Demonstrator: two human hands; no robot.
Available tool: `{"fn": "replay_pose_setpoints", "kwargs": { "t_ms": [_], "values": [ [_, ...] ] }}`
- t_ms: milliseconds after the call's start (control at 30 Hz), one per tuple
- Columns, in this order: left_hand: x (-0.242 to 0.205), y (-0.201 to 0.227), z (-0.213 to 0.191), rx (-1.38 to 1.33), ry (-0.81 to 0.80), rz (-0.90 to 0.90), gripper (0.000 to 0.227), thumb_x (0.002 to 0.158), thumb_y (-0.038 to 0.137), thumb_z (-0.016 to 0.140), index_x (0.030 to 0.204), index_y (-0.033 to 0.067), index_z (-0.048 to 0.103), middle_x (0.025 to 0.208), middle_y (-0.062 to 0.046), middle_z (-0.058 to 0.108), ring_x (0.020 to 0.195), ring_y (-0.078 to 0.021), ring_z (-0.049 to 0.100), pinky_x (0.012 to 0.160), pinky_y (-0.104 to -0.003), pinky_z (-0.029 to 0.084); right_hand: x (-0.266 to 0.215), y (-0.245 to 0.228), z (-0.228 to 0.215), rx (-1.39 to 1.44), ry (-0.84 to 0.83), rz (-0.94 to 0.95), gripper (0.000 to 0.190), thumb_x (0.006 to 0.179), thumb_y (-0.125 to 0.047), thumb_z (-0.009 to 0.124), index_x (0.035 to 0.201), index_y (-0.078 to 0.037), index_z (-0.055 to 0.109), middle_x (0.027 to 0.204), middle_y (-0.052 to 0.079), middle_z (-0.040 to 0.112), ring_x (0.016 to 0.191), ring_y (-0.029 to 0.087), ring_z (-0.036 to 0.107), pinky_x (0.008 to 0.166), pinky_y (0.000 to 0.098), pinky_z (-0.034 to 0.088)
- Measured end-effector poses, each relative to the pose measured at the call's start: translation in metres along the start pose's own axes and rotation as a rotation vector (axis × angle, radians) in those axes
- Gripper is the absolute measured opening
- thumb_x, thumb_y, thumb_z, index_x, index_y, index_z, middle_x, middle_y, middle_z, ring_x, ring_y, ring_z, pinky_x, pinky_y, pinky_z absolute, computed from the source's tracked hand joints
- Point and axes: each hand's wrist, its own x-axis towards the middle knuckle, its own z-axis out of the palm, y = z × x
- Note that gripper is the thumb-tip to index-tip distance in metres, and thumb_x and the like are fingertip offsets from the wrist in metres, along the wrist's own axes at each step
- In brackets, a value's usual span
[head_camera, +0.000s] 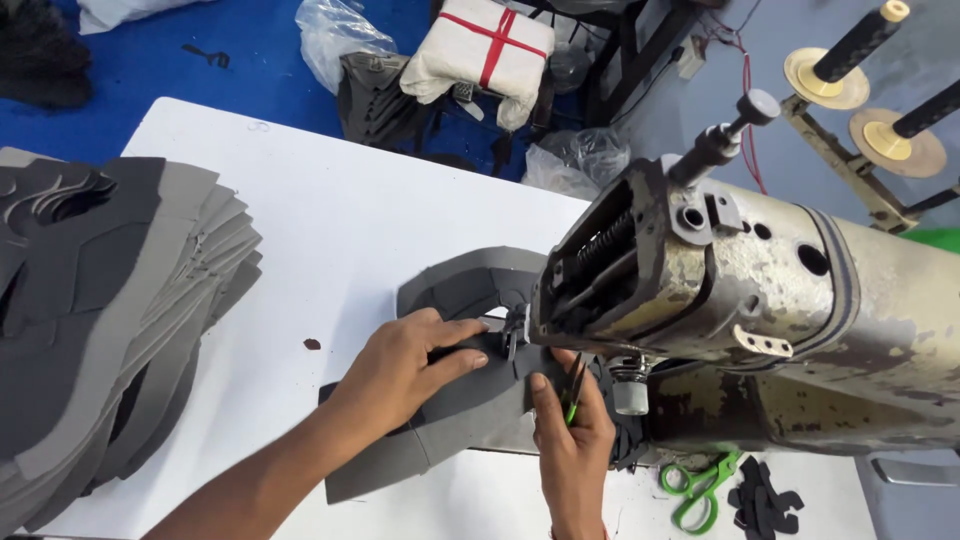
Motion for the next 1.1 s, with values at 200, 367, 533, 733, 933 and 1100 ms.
{"fn": "replay_pose_setpoints", "kwargs": {
  "t_ms": [200, 367, 533, 733, 933, 1100],
  "values": [
    [-0.005, 0.002, 0.011, 0.034, 0.079, 0.004, 0.041, 0.088, 0.035, 0.074, 0.123, 0.0157, 0.074, 0.069, -0.006, 0.050, 0.057, -0.0192, 0.048, 0.053, -0.039, 0.041, 0.005, -0.008, -0.001, -0.011, -0.036, -0.021, 0.034, 0.096, -0.015, 0.067, 0.129, -0.005, 0.069, 0.068, -0.002, 0.057, 0.051, 0.003, 0.040, 0.042, 0.0232, 0.028],
    [-0.001, 0.002, 0.008, 0.046, 0.086, 0.012, 0.041, 0.087, 0.035, 0.074, 0.123, 0.0160, 0.074, 0.069, -0.006, 0.053, 0.056, -0.0190, 0.050, 0.053, -0.039, 0.042, 0.002, -0.003, 0.002, 0.030, -0.030, -0.028, 0.035, 0.096, -0.015, 0.066, 0.129, -0.006, 0.068, 0.068, -0.003, 0.059, 0.050, 0.003, 0.040, 0.042, 0.0224, 0.028],
    [-0.002, 0.002, 0.005, 0.053, 0.078, 0.052, 0.039, 0.088, 0.034, 0.074, 0.122, 0.0157, 0.075, 0.070, -0.007, 0.056, 0.056, -0.0188, 0.052, 0.053, -0.039, 0.043, 0.000, 0.004, 0.000, 0.014, -0.016, -0.053, 0.039, 0.096, -0.016, 0.064, 0.134, -0.010, 0.064, 0.068, -0.002, 0.061, 0.049, 0.003, 0.041, 0.041, 0.0224, 0.030],
    [-0.018, 0.006, 0.011, -0.107, -0.041, -0.144, 0.045, 0.092, 0.032, 0.070, 0.133, 0.0125, 0.068, 0.083, -0.002, 0.072, 0.056, -0.0141, 0.056, 0.056, -0.033, 0.049, -0.002, 0.036, -0.037, 0.027, 0.077, 0.048, 0.039, 0.100, -0.018, 0.068, 0.127, 0.008, 0.057, 0.074, 0.007, 0.065, 0.051, 0.008, 0.044, 0.041, 0.0259, 0.031],
    [-0.051, 0.002, 0.048, -0.449, -0.219, -0.339, 0.074, 0.095, 0.024, 0.065, 0.162, 0.0152, 0.035, 0.079, -0.008, 0.070, 0.064, -0.0100, 0.062, 0.059, -0.027, 0.055, -0.018, 0.043, -0.075, -0.296, -0.200, -0.298, 0.063, 0.092, -0.007, 0.075, 0.149, 0.005, 0.051, 0.126, 0.009, 0.069, 0.104, 0.012, 0.064, 0.091, 0.0257, 0.047],
    [-0.059, -0.007, 0.057, -0.559, -0.249, -0.284, 0.078, 0.097, 0.018, 0.060, 0.165, 0.0117, 0.022, 0.083, -0.007, 0.070, 0.073, -0.0103, 0.070, 0.067, -0.026, 0.059, -0.021, 0.039, -0.081, -0.388, -0.094, -0.109, 0.065, 0.081, -0.007, 0.081, 0.143, -0.004, 0.062, 0.082, 0.004, 0.063, 0.080, 0.009, 0.058, 0.082, 0.0223, 0.045]
  ]
}}
